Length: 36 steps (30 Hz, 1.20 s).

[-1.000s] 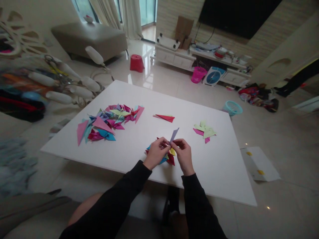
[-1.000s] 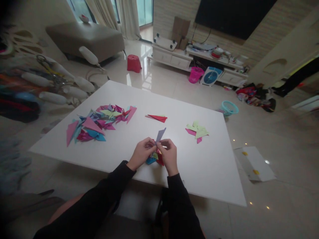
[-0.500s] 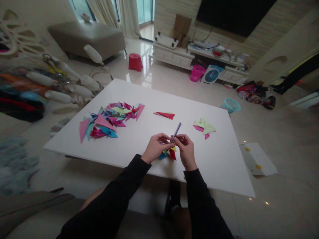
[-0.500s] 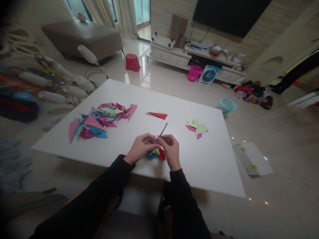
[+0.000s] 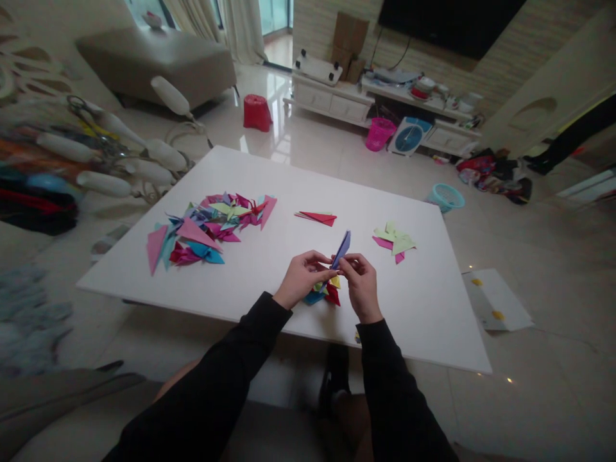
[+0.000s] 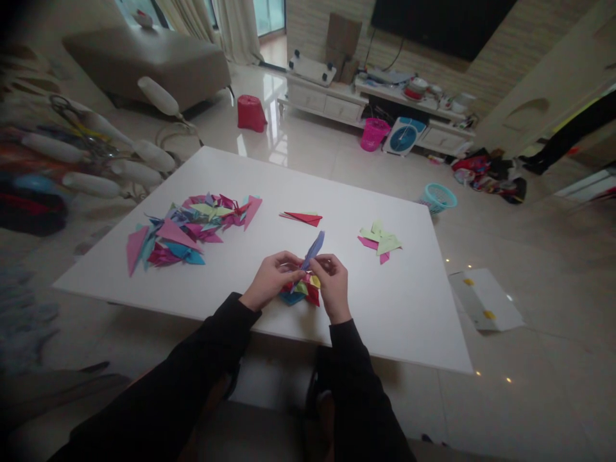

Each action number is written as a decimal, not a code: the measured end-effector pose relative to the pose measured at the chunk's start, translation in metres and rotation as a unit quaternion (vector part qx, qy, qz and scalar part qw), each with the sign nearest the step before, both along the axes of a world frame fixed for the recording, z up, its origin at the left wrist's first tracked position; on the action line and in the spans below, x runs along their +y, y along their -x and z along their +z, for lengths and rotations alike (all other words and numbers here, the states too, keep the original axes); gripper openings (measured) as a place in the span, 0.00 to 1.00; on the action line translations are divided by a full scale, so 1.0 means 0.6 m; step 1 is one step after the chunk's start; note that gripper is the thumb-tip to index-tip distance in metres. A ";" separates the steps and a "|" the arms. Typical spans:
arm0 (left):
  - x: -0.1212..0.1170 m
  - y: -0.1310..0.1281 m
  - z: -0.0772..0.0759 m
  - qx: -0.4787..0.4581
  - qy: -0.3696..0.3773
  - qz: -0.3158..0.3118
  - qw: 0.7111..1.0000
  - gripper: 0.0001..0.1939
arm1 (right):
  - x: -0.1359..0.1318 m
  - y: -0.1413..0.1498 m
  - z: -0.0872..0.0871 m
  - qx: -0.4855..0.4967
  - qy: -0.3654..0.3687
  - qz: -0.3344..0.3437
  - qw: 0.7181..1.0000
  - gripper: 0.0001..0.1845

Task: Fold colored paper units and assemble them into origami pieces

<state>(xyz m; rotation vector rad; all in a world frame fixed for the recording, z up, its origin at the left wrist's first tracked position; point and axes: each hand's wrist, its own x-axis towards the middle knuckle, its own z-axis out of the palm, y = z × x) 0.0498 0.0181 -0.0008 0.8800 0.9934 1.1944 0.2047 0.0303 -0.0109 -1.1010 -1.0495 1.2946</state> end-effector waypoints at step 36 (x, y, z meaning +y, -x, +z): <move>0.002 -0.010 -0.001 0.093 -0.072 0.030 0.993 0.12 | -0.007 0.005 0.007 -0.051 0.009 -0.018 0.999 0.17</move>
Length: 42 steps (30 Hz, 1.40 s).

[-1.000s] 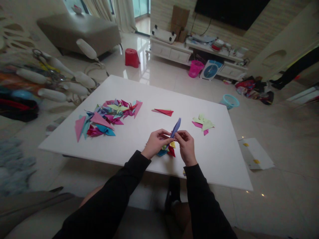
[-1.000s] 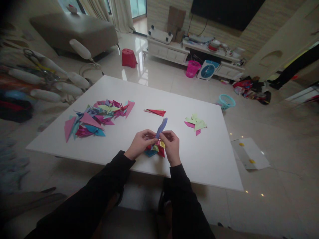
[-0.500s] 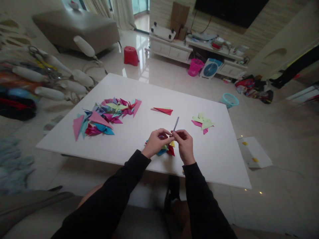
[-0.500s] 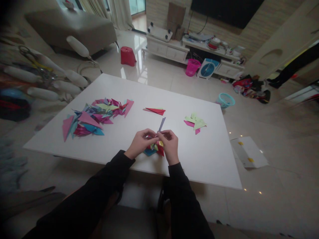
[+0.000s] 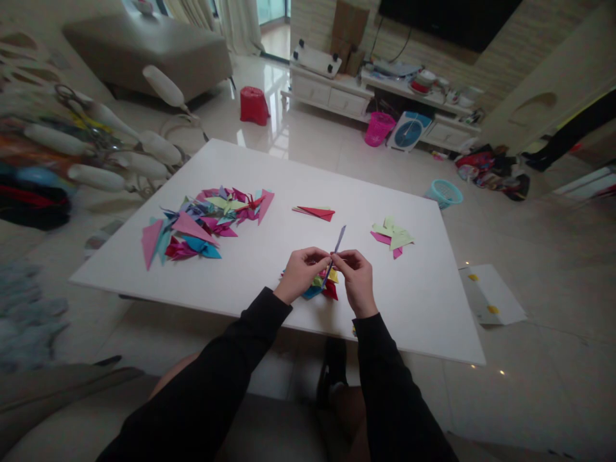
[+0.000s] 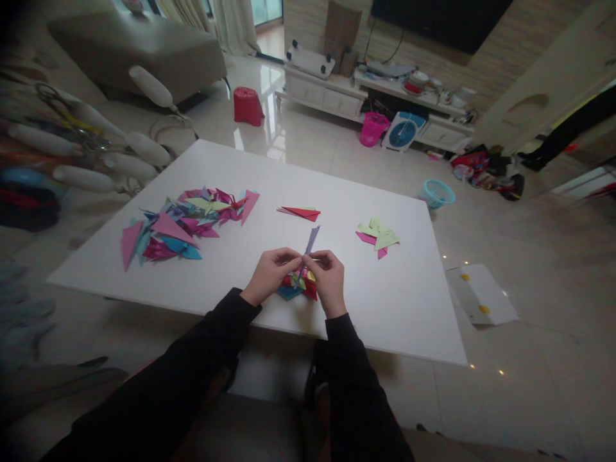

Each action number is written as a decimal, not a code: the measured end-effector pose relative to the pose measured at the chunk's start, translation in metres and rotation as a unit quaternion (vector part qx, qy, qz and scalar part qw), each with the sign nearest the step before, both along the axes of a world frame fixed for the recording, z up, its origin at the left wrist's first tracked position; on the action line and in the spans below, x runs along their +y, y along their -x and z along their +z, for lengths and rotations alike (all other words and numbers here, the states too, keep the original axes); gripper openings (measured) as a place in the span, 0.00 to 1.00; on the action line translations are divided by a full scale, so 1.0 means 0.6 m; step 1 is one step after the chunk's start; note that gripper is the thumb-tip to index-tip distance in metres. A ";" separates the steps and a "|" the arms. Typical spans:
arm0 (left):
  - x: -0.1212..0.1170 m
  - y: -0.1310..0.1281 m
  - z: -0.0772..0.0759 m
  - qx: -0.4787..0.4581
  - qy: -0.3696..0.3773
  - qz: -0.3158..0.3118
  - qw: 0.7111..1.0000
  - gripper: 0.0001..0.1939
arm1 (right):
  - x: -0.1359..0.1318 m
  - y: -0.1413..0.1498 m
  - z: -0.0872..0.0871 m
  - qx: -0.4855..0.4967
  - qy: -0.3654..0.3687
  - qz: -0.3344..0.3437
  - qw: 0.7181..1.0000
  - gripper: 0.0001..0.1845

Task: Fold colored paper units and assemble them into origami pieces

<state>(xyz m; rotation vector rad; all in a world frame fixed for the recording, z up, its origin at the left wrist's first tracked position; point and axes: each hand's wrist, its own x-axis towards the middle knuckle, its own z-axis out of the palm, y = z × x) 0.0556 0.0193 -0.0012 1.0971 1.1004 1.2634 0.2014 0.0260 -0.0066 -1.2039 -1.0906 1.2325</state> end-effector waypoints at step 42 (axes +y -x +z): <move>-0.005 -0.005 -0.001 0.105 -0.037 0.058 0.992 0.06 | 0.001 0.004 -0.009 -0.032 -0.014 -0.014 0.999 0.18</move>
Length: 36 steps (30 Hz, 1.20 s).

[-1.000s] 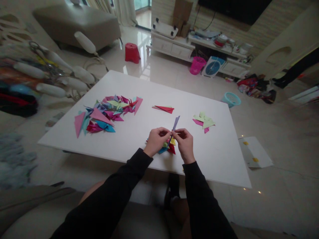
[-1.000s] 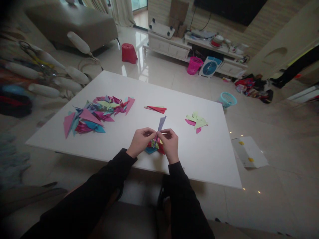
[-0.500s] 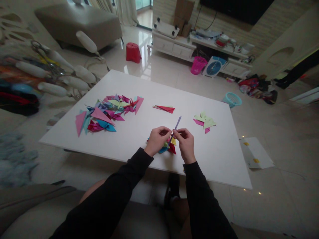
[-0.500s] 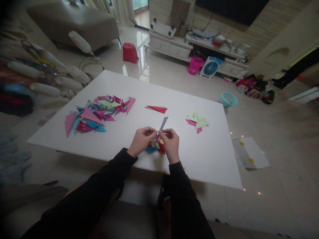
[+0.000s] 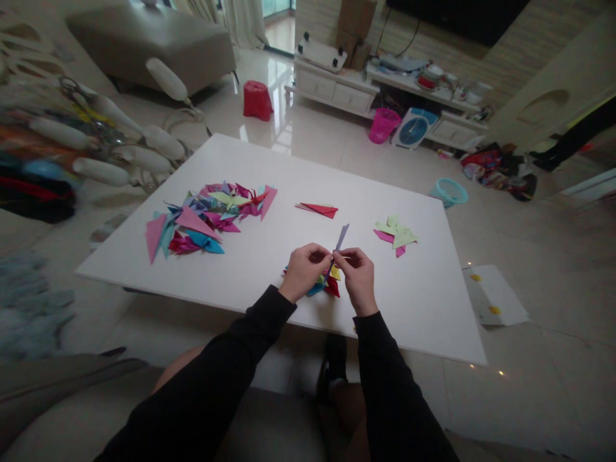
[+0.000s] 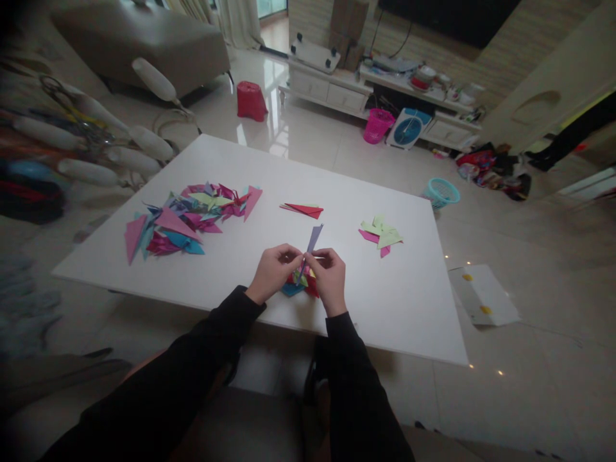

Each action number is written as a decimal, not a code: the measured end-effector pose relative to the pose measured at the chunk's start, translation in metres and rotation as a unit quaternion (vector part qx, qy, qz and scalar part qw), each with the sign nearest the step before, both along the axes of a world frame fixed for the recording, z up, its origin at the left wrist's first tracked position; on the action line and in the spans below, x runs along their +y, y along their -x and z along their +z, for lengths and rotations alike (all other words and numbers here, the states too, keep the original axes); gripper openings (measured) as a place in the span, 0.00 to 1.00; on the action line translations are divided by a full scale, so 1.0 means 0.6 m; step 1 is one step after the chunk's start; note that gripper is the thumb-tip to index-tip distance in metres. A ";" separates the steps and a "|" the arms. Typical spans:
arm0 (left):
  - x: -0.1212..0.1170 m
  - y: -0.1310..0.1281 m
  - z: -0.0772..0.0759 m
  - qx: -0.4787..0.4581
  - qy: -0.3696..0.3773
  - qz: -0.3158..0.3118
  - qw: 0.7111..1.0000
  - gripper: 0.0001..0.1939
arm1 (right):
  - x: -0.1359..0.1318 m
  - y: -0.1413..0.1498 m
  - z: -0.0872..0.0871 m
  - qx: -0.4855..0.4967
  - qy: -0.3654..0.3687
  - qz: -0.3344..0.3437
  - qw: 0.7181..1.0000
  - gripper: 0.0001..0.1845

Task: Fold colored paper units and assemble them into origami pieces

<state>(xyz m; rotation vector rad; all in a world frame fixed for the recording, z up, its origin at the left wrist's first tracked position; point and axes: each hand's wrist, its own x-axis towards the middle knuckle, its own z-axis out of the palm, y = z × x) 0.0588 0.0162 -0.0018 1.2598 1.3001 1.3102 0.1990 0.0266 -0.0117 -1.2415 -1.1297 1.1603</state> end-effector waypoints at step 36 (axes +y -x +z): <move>-0.002 0.002 0.003 0.055 -0.029 0.011 0.998 0.04 | -0.004 0.005 0.004 -0.016 -0.002 -0.002 1.000 0.17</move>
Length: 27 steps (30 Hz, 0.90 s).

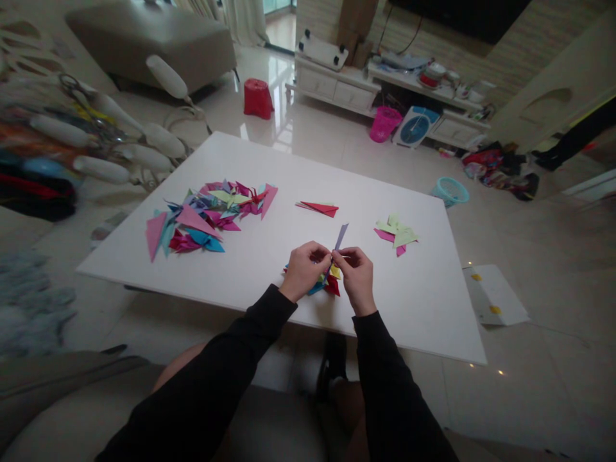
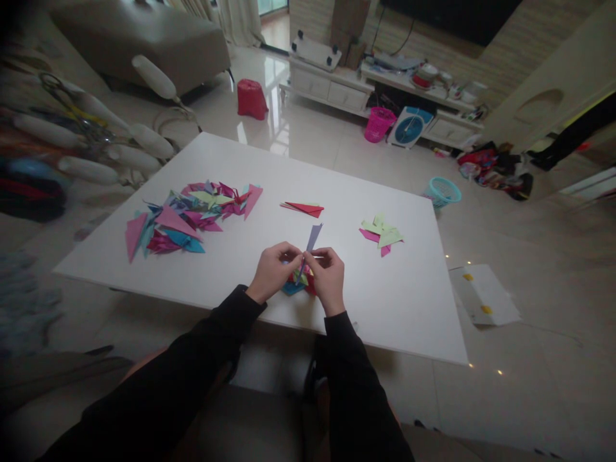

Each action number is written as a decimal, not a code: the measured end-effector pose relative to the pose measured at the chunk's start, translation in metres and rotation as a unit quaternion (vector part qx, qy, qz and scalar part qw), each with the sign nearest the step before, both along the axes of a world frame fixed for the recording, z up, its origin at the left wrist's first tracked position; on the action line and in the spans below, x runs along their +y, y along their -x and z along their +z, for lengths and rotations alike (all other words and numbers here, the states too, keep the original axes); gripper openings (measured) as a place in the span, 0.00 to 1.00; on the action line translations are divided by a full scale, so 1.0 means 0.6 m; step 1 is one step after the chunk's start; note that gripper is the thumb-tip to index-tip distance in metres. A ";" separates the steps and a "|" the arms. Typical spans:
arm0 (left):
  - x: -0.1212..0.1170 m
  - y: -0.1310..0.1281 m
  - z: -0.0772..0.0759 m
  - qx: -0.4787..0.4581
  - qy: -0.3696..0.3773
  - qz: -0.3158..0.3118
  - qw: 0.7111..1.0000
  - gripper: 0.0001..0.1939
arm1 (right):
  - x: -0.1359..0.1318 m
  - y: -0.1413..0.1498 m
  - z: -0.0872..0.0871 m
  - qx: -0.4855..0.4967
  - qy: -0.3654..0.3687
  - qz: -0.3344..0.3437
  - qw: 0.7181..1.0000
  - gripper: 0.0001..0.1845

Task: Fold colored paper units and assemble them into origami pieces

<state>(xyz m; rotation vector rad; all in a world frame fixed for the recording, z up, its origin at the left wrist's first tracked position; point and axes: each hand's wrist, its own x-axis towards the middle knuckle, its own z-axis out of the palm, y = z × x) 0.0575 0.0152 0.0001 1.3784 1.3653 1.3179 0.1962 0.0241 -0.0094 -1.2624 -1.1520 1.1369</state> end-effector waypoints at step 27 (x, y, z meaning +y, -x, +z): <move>0.001 0.005 -0.004 -0.272 0.192 -0.093 0.938 0.21 | 0.006 -0.006 -0.011 0.081 0.013 -0.022 0.996 0.16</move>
